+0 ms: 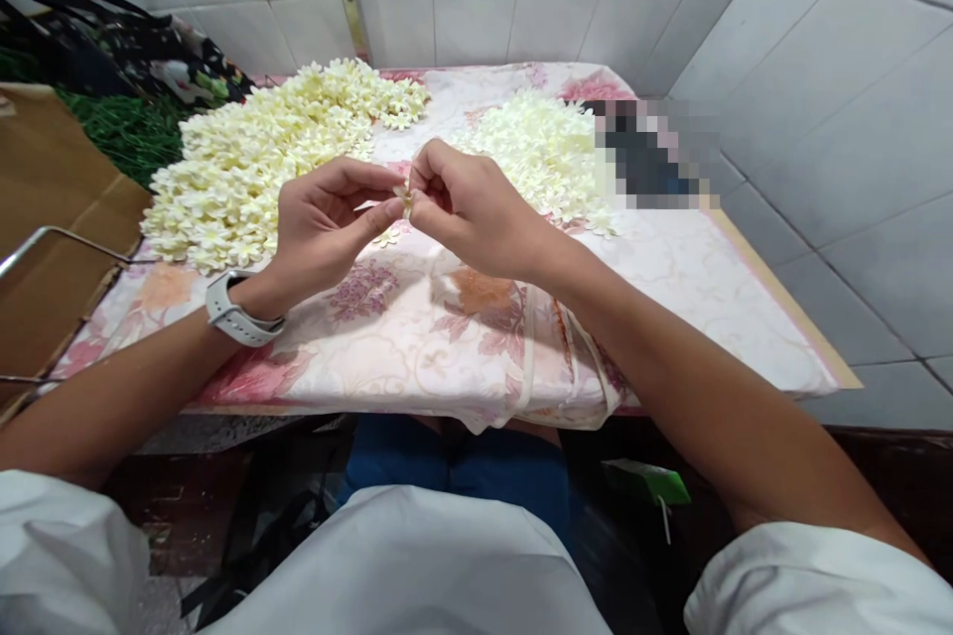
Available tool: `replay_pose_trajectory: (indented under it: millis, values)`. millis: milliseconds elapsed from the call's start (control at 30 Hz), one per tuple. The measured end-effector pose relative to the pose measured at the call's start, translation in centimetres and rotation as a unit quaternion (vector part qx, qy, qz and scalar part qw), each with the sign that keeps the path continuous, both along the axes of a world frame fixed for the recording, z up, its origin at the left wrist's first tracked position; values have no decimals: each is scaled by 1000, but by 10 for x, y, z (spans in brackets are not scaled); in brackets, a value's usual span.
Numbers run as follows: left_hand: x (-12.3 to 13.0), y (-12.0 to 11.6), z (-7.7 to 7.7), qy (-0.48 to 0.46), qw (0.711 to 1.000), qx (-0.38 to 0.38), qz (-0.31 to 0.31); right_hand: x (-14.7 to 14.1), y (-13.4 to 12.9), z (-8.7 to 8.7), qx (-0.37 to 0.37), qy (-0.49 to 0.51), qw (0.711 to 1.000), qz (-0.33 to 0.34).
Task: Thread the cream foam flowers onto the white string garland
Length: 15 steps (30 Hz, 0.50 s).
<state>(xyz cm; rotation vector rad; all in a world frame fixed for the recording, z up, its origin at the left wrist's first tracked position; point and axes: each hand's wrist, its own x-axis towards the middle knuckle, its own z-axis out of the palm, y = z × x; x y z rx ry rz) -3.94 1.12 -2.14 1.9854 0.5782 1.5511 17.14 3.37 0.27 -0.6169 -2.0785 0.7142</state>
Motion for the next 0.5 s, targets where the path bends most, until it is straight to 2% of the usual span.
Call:
replay_pose_trajectory:
  millis: [133, 500]
  values:
    - [1, -7, 3, 20, 999, -38, 9, 0, 1, 0, -22, -15, 1000, -3]
    - [6, -12, -2, 53, 996, -31, 63, 0, -3, 2, -10, -94, 995, -6]
